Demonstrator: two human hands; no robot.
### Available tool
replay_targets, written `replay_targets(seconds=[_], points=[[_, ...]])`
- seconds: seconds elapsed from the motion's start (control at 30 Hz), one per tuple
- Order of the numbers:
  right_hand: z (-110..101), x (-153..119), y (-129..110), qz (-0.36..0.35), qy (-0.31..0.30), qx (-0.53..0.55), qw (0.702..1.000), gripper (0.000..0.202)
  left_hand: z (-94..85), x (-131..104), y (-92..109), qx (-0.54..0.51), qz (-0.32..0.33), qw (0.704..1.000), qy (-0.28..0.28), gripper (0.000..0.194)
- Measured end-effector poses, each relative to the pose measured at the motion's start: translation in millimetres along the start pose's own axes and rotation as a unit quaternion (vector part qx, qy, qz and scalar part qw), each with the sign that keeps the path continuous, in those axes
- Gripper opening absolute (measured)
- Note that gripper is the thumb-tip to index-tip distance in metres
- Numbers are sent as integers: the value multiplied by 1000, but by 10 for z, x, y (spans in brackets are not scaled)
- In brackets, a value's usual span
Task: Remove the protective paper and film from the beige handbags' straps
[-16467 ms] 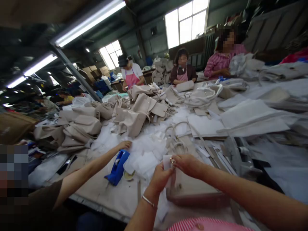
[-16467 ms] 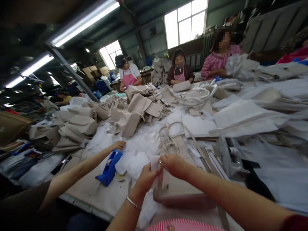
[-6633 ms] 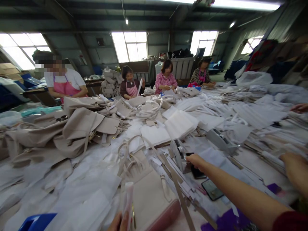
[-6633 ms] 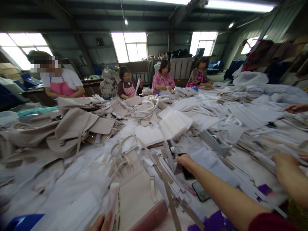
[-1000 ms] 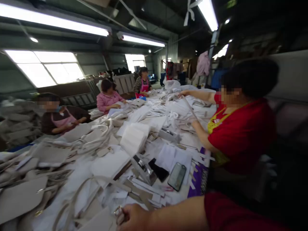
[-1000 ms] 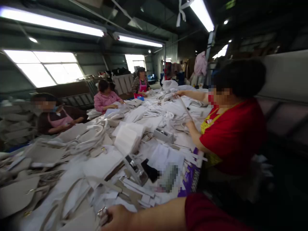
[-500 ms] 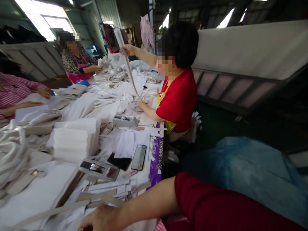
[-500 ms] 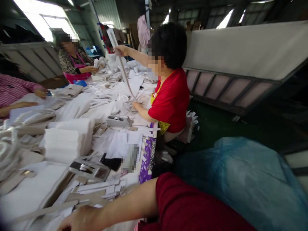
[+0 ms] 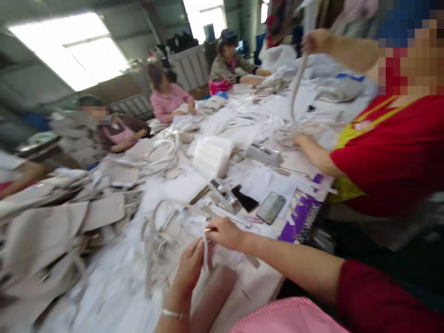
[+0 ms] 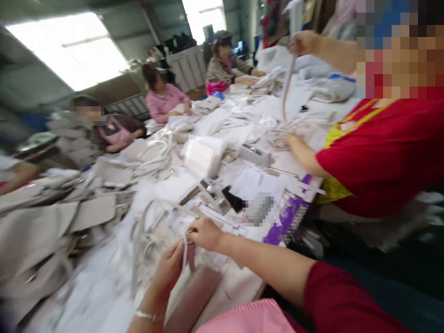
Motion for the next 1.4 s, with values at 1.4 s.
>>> replay_targets(seconds=[1.4], points=[[849,303,-54,20,-91,-58,994,32,-281,-500,-470,-240,-9,936,258,51]])
Point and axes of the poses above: each hand's wrist, its own x-axis towards the middle knuckle, its own z-axis out of the palm, y = z × x, the point moved 3 cm from there along x, towards the middle knuckle, and after that the axes turned 15 degrees about z, right-handed, at the moved point
